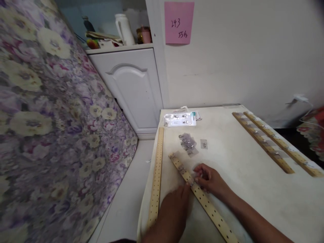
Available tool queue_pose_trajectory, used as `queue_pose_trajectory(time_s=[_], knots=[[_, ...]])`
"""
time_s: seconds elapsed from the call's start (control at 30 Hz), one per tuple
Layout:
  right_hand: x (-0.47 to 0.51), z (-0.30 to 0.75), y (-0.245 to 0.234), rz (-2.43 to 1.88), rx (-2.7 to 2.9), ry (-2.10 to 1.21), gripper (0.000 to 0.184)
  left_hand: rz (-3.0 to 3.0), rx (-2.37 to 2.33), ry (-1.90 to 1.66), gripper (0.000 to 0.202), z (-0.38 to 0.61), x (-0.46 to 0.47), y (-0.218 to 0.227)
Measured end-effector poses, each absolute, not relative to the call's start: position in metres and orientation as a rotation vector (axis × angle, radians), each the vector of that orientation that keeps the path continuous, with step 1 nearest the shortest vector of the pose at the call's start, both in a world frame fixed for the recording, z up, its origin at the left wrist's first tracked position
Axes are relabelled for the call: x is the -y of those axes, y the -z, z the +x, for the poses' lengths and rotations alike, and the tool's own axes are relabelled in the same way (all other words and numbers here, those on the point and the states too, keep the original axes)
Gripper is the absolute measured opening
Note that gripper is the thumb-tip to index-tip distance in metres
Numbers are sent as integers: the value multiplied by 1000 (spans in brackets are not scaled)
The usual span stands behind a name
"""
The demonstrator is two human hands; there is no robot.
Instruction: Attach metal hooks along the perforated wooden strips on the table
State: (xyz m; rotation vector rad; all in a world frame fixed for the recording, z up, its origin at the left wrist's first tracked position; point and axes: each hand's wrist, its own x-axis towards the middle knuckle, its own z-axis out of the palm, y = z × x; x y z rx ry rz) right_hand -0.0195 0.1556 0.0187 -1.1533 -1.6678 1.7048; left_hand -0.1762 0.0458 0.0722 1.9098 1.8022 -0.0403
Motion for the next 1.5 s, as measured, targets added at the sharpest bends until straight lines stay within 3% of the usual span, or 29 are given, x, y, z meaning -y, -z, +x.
queue_pose_trajectory(time_s=[0.27,0.47,0.57,0.67,0.87,1.03,1.5], knots=[[-147,-6,-18,-1203,1680,-1436,31,1853,-1785,39,57,-181,-44,-82],[-104,31,-28,-1305,2039,-1120,16,1926,-1846,9,34,-182,-39,-79],[-79,40,-30,-1350,2213,-1025,24,1977,-1906,38,25,-182,-38,-72],[-65,37,-26,-1363,2323,-875,36,2032,-1933,12,22,-182,-38,-67],[-60,25,-15,-1324,2360,-545,27,2052,-1935,32,22,-182,-40,-68],[-65,13,-24,-1368,2370,-480,16,2045,-1940,38,24,-182,-38,-69],[-106,-38,-34,-1447,2359,-380,17,2022,-1914,26,27,-184,-39,-61]])
